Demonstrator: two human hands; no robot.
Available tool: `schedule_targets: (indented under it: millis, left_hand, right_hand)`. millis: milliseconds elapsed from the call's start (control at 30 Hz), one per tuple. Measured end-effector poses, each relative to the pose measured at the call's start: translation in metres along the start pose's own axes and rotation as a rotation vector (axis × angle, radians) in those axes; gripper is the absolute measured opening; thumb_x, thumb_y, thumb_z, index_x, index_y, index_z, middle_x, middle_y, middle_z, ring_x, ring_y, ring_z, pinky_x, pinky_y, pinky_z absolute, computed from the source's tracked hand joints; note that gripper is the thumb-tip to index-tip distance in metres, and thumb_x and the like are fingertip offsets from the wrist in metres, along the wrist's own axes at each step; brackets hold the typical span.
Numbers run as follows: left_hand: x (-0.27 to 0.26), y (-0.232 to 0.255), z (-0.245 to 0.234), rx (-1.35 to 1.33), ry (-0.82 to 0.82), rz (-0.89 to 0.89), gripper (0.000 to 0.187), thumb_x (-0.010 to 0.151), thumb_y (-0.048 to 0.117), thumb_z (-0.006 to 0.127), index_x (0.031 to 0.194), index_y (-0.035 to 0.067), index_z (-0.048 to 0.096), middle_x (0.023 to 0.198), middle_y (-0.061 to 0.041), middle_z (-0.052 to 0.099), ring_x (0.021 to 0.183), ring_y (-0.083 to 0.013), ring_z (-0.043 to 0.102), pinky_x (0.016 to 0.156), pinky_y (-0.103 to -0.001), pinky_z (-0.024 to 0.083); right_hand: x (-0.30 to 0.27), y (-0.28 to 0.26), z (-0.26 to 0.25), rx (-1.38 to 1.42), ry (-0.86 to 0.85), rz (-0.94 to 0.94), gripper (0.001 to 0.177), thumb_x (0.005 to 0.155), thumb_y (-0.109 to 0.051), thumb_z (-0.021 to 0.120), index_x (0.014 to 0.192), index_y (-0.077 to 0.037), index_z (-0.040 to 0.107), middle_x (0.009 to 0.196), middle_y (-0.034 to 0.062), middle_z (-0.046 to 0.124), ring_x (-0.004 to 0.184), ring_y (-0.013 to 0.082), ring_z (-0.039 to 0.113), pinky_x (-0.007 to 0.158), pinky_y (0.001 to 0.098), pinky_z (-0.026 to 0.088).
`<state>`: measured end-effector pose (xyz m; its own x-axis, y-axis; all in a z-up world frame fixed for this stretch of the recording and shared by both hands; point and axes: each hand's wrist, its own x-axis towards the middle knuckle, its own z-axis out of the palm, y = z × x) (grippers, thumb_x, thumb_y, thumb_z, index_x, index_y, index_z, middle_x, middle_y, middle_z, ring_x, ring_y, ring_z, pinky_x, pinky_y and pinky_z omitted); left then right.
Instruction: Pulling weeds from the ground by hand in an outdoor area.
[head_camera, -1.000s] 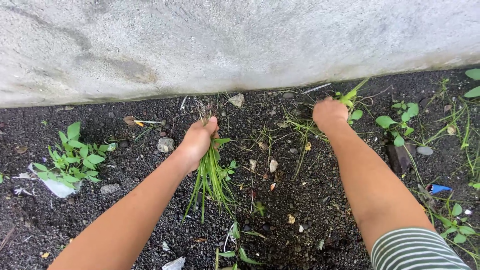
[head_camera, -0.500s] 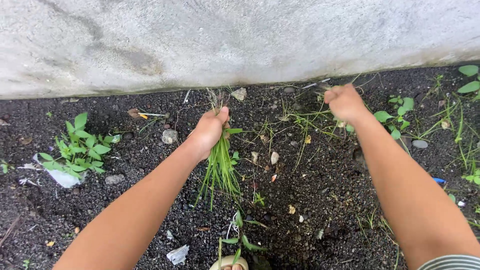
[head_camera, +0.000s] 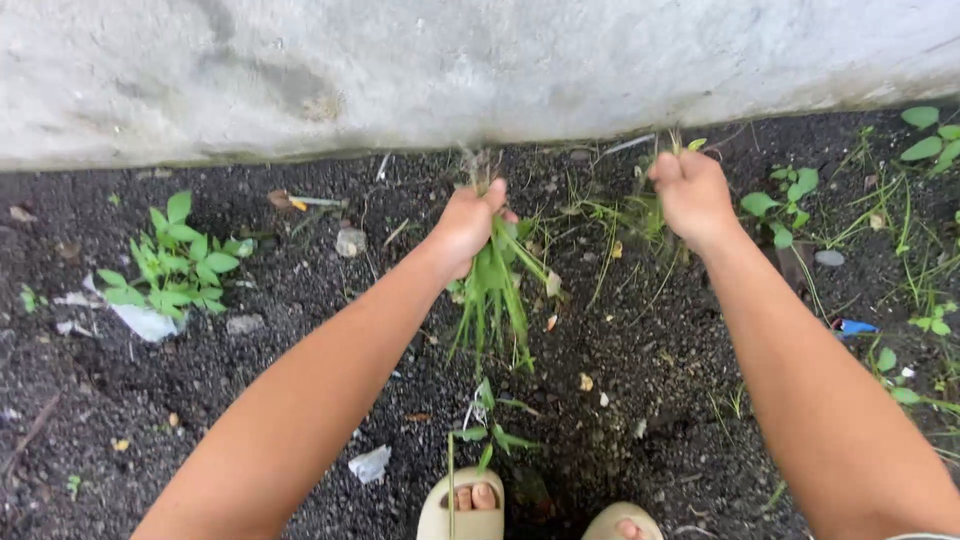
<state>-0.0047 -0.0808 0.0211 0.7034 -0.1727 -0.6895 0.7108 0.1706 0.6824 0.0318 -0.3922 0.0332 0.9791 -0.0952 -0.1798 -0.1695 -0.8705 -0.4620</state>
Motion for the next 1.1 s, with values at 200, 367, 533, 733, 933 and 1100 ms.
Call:
schedule_targets:
  millis: [200,367,533,733,933,1100]
  left_hand:
    - [-0.004,0.002,0.031,-0.066,-0.087,-0.019,0.036,0.101,0.043,0.053,0.109,0.008,0.052,0.081,-0.003,0.050,0.062,-0.0166,0.046,0.061,-0.040,0.052]
    - [-0.015,0.020,0.039,-0.255,-0.224,0.123,0.046,0.105,0.050,0.049,0.116,0.005,0.053,0.102,-0.008,0.059,0.085,-0.0180,0.057,0.080,-0.039,0.047]
    - [-0.011,0.017,0.024,-0.391,-0.158,0.109,0.052,0.105,0.042,0.039,0.127,-0.003,0.055,0.121,-0.026,0.068,0.112,-0.0302,0.067,0.099,-0.043,0.052]
    - [-0.011,0.024,-0.003,-0.284,0.071,0.084,0.043,0.111,0.032,0.041,0.127,-0.007,0.050,0.098,-0.013,0.057,0.084,-0.0223,0.053,0.084,-0.046,0.051]
    - [-0.013,0.030,-0.038,-0.178,0.210,0.012,0.034,0.108,0.037,0.041,0.110,0.006,0.055,0.084,-0.006,0.051,0.069,-0.0176,0.047,0.069,-0.038,0.051]
    - [-0.011,0.014,-0.053,-0.131,0.207,0.091,0.033,0.104,0.037,0.049,0.103,0.004,0.050,0.080,-0.007,0.053,0.068,-0.0190,0.050,0.055,-0.040,0.052]
  right_hand:
    - [-0.052,-0.130,0.008,0.210,-0.034,-0.123,0.025,0.106,-0.014,0.043,0.118,-0.004,0.062,0.110,0.0161,0.068,0.100,0.0286,0.066,0.088,0.0462,0.052]
    - [-0.084,-0.189,0.029,0.148,-0.127,-0.153,0.032,0.094,-0.009,0.048,0.123,0.000,0.056,0.114,0.0210,0.062,0.103,0.0353,0.064,0.093,0.0482,0.054]
    - [-0.098,-0.185,0.047,-0.160,-0.146,-0.329,0.049,0.085,-0.006,0.055,0.132,0.008,0.051,0.123,0.0222,0.052,0.118,0.0392,0.052,0.096,0.0490,0.048]
    - [-0.097,-0.153,0.045,0.216,-0.086,-0.479,0.049,0.085,0.001,0.052,0.133,0.002,0.061,0.128,0.0179,0.061,0.116,0.0318,0.060,0.099,0.0447,0.048]
    - [-0.009,-0.036,0.083,0.177,0.025,-0.211,0.043,0.086,-0.001,0.054,0.128,-0.001,0.064,0.127,0.0190,0.067,0.108,0.0302,0.069,0.100,0.0416,0.055]
    - [0.050,0.020,0.088,-0.230,0.212,-0.270,0.032,0.097,-0.015,0.065,0.122,0.004,0.066,0.123,0.0257,0.068,0.113,0.0437,0.066,0.099,0.0497,0.052]
